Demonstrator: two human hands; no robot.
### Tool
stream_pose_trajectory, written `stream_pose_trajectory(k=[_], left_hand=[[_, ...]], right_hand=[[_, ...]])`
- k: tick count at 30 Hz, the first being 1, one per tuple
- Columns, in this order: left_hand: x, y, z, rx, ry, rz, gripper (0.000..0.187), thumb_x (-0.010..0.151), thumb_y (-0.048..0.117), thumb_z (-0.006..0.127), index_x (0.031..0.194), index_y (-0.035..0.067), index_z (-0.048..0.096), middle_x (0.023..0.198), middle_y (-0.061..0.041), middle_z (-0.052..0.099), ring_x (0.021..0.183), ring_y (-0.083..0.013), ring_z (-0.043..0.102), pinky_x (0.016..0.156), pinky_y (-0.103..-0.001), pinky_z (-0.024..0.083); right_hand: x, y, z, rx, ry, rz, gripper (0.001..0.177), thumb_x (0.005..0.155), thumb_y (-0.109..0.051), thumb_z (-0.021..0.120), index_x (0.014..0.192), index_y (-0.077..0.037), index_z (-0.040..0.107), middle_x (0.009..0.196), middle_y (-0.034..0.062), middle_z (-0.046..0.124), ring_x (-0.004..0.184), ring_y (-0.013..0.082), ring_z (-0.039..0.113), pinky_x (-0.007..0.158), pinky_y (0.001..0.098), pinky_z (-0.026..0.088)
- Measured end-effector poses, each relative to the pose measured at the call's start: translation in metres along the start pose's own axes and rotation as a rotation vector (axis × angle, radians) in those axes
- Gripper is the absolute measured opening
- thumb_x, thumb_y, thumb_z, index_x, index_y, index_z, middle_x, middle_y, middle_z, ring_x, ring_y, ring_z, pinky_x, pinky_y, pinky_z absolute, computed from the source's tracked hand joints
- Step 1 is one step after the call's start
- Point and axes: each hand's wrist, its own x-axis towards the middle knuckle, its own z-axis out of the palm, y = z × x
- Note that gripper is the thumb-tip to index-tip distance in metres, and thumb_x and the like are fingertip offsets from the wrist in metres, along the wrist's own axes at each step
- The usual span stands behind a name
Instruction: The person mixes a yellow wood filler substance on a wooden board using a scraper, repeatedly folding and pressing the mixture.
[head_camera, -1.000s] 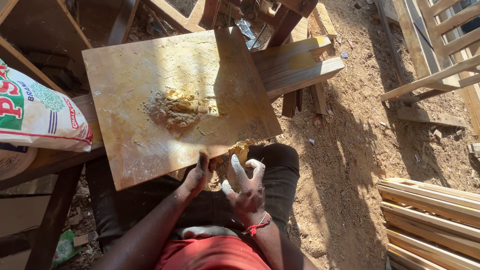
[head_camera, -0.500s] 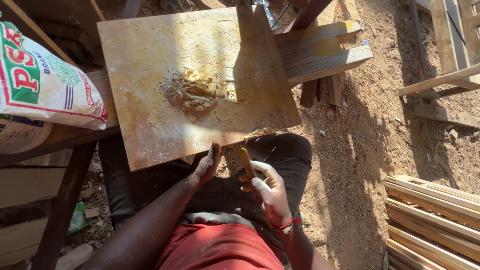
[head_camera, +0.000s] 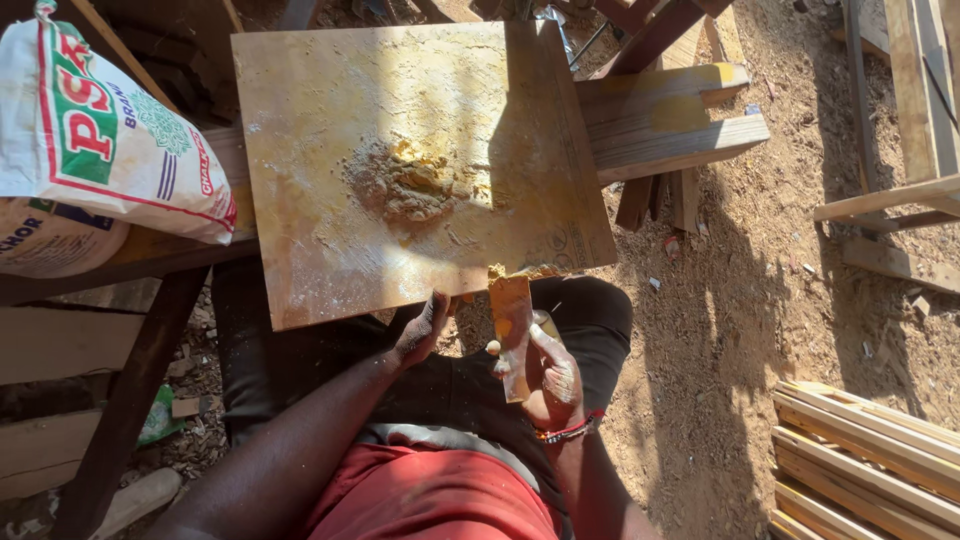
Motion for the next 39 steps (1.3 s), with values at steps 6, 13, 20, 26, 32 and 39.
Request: stream_pose_trajectory(k=[6, 13, 20, 26, 32, 39], left_hand=[[-0.01, 0.025, 0.002, -0.028, -0.015, 0.104, 0.068, 0.106, 0.061, 0.034, 0.098, 0.0, 0.062, 0.089, -0.006, 0.061, 0.087, -0.0145, 0.055, 0.085, -0.031, 0.047], [-0.015, 0.037, 0.002, -0.094, -0.006, 0.184, 0.061, 0.108, 0.057, 0.035, 0.095, 0.002, 0.056, 0.086, -0.003, 0.052, 0.082, -0.0142, 0.048, 0.078, -0.031, 0.044], [-0.028, 0.073, -0.008, 0.058, -0.029, 0.203, 0.066, 0.105, 0.062, 0.029, 0.091, 0.003, 0.056, 0.081, -0.003, 0.052, 0.078, -0.0162, 0.051, 0.077, -0.032, 0.045], [-0.025, 0.071, -0.001, 0.005, -0.088, 0.203, 0.07, 0.103, 0.067, 0.027, 0.092, 0.004, 0.056, 0.081, -0.004, 0.052, 0.079, -0.0176, 0.051, 0.077, -0.033, 0.046], [-0.022, 0.066, 0.0, -0.112, -0.115, 0.17, 0.072, 0.1, 0.069, 0.028, 0.099, 0.006, 0.061, 0.084, -0.002, 0.055, 0.08, -0.0156, 0.052, 0.078, -0.033, 0.047], [-0.003, 0.031, 0.001, -0.297, -0.094, 0.273, 0.072, 0.102, 0.069, 0.022, 0.109, 0.009, 0.062, 0.092, 0.0, 0.056, 0.088, -0.015, 0.052, 0.085, -0.032, 0.045]], right_hand=[[-0.002, -0.011, -0.005, -0.009, 0.057, 0.089, 0.03, 0.104, -0.02, 0.051, 0.133, -0.009, 0.055, 0.125, 0.0151, 0.064, 0.097, 0.032, 0.067, 0.07, 0.0362, 0.054], [-0.006, -0.01, -0.009, -0.048, 0.161, 0.087, 0.033, 0.102, -0.019, 0.05, 0.131, -0.007, 0.057, 0.121, 0.0141, 0.065, 0.093, 0.0303, 0.067, 0.067, 0.0353, 0.054], [-0.034, -0.01, -0.007, -0.373, 0.129, -0.08, 0.034, 0.103, -0.02, 0.056, 0.132, -0.002, 0.057, 0.117, 0.0159, 0.065, 0.098, 0.028, 0.068, 0.075, 0.0397, 0.057], [-0.038, -0.092, 0.092, -1.631, -0.337, -0.507, 0.045, 0.087, -0.014, 0.069, 0.13, -0.004, 0.061, 0.137, 0.0136, 0.061, 0.111, 0.0291, 0.068, 0.088, 0.0385, 0.058], [0.011, -0.107, 0.184, -2.394, -0.739, -0.739, 0.049, 0.086, -0.01, 0.065, 0.134, -0.016, 0.067, 0.132, 0.014, 0.062, 0.109, 0.031, 0.06, 0.09, 0.0426, 0.051], [0.034, -0.089, 0.215, -2.661, -0.876, -0.643, 0.026, 0.087, -0.029, 0.063, 0.109, -0.022, 0.074, 0.092, 0.0051, 0.061, 0.092, 0.0273, 0.056, 0.074, 0.042, 0.045]])
